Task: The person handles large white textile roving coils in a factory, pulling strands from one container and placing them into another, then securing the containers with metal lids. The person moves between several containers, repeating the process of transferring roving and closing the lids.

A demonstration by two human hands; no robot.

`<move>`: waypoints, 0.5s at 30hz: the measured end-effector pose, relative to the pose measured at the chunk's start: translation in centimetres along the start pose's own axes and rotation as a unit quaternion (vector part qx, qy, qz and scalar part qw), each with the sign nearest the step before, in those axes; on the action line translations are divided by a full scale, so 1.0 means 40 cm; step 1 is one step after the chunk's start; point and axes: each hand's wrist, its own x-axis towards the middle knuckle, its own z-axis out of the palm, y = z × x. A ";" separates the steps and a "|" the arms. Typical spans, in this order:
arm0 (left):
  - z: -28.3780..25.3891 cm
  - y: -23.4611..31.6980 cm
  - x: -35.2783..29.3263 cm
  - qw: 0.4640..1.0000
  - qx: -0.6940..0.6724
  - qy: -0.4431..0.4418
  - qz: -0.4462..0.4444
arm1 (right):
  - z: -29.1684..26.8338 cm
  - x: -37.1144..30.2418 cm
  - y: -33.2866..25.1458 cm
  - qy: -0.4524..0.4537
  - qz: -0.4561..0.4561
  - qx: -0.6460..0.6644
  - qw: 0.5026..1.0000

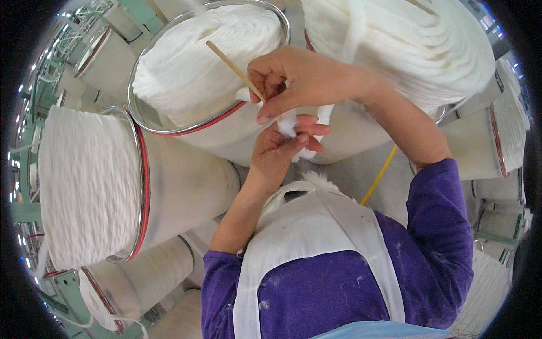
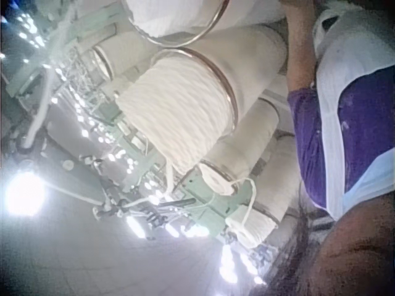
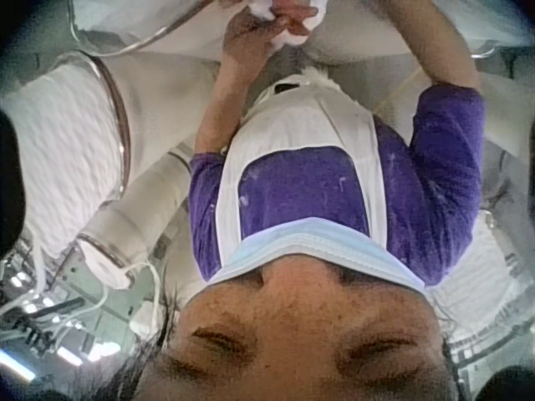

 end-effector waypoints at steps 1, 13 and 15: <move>-0.002 -0.003 0.002 1.000 -0.017 -0.006 -0.001 | 0.006 0.004 0.003 0.031 0.027 -0.060 0.997; -0.027 -0.031 0.003 0.991 -0.101 0.087 -0.034 | 0.021 0.044 0.070 0.034 0.025 0.118 0.992; -0.031 -0.032 0.004 0.987 -0.097 0.107 -0.064 | 0.026 0.051 0.079 0.045 0.040 0.041 0.997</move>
